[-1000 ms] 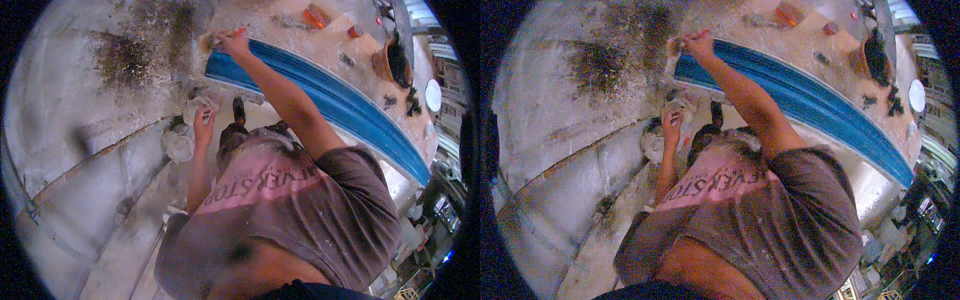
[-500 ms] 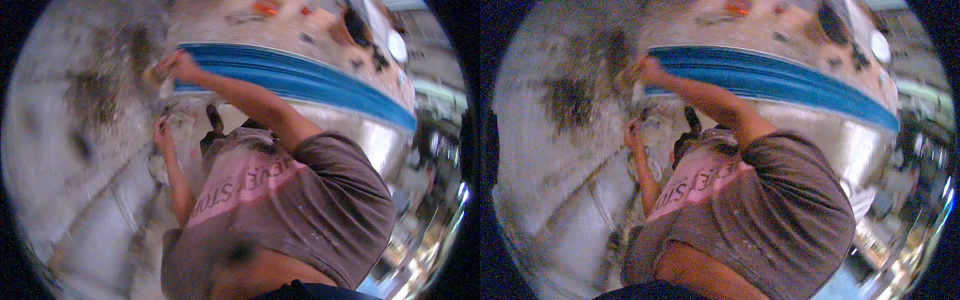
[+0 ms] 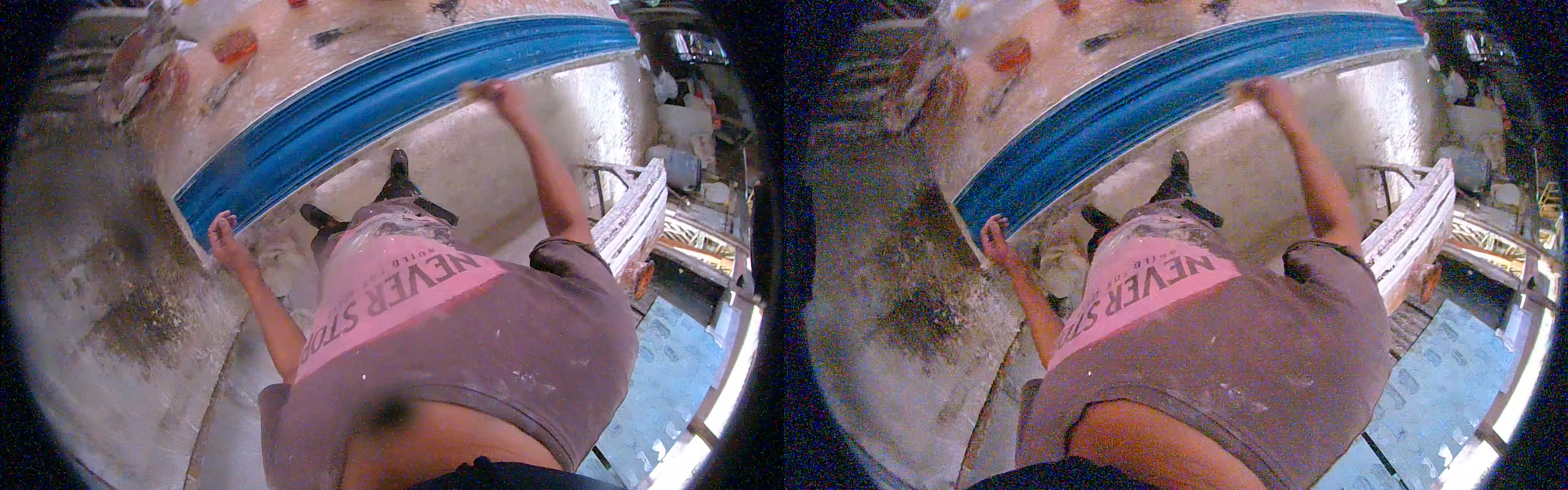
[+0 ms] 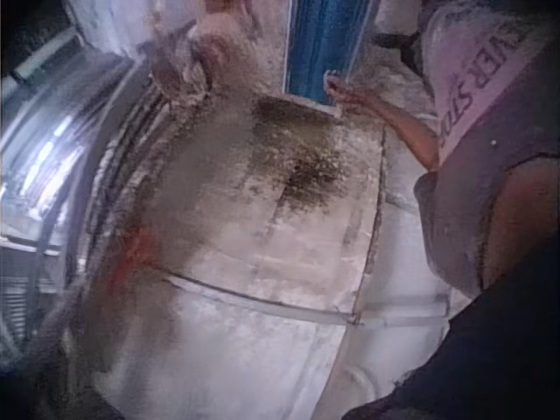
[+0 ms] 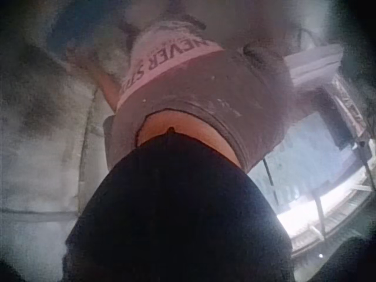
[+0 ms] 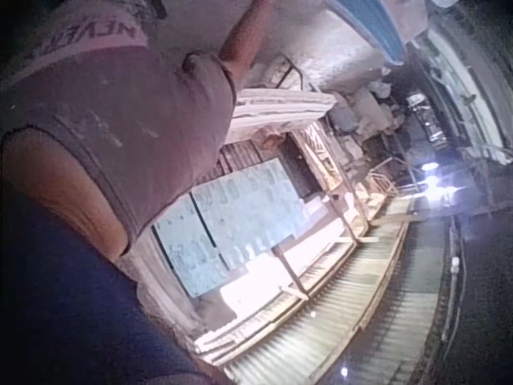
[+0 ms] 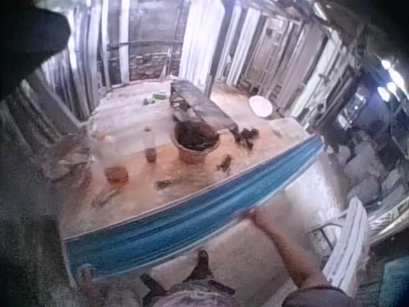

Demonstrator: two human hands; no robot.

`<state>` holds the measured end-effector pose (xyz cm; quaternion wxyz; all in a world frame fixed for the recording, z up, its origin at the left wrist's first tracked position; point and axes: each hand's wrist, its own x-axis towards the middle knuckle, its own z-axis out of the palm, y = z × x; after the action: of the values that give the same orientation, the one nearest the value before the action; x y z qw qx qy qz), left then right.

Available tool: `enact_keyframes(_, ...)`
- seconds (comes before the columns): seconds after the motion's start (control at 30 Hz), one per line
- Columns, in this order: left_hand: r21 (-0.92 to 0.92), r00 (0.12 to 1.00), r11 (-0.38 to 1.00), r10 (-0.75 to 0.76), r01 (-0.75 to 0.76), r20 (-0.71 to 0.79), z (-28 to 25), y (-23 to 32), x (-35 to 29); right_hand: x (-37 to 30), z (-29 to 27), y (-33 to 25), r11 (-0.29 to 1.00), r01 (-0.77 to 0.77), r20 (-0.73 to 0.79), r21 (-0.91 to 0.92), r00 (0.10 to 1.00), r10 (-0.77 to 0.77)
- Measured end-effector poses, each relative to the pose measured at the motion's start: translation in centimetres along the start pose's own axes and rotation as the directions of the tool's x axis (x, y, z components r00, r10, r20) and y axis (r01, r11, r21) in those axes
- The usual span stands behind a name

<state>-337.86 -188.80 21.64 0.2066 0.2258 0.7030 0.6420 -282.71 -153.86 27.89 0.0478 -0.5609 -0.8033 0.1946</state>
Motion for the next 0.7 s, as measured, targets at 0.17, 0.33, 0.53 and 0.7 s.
enact_keyframes(0.17, 0.075, 0.996, 0.997, 0.008, -0.015, 0.086, 7.7, -0.5, -0.2, 2.7, -2.6, -0.6, 0.987, 0.154, -0.357, 0.053, 0.926, -0.125)
enact_keyframes(0.33, 0.175, 0.954, 0.978, 0.062, -0.117, 0.294, 17.1, 2.2, -0.2, 0.5, 8.9, -18.5, 0.772, 0.490, 0.099, 0.405, 0.816, -0.570)
enact_keyframes(0.53, 0.223, 0.729, 0.880, 0.179, -0.419, 0.660, 24.9, 9.1, -1.8, 4.9, 3.3, 3.5, 0.839, 0.232, 0.009, 0.492, 0.962, -0.271)
enact_keyframes(0.7, 0.260, 0.737, 0.900, 0.093, -0.350, 0.670, 24.4, 6.3, -2.8, 7.3, -10.5, 13.8, 0.817, -0.466, -0.555, -0.339, 0.801, 0.227)
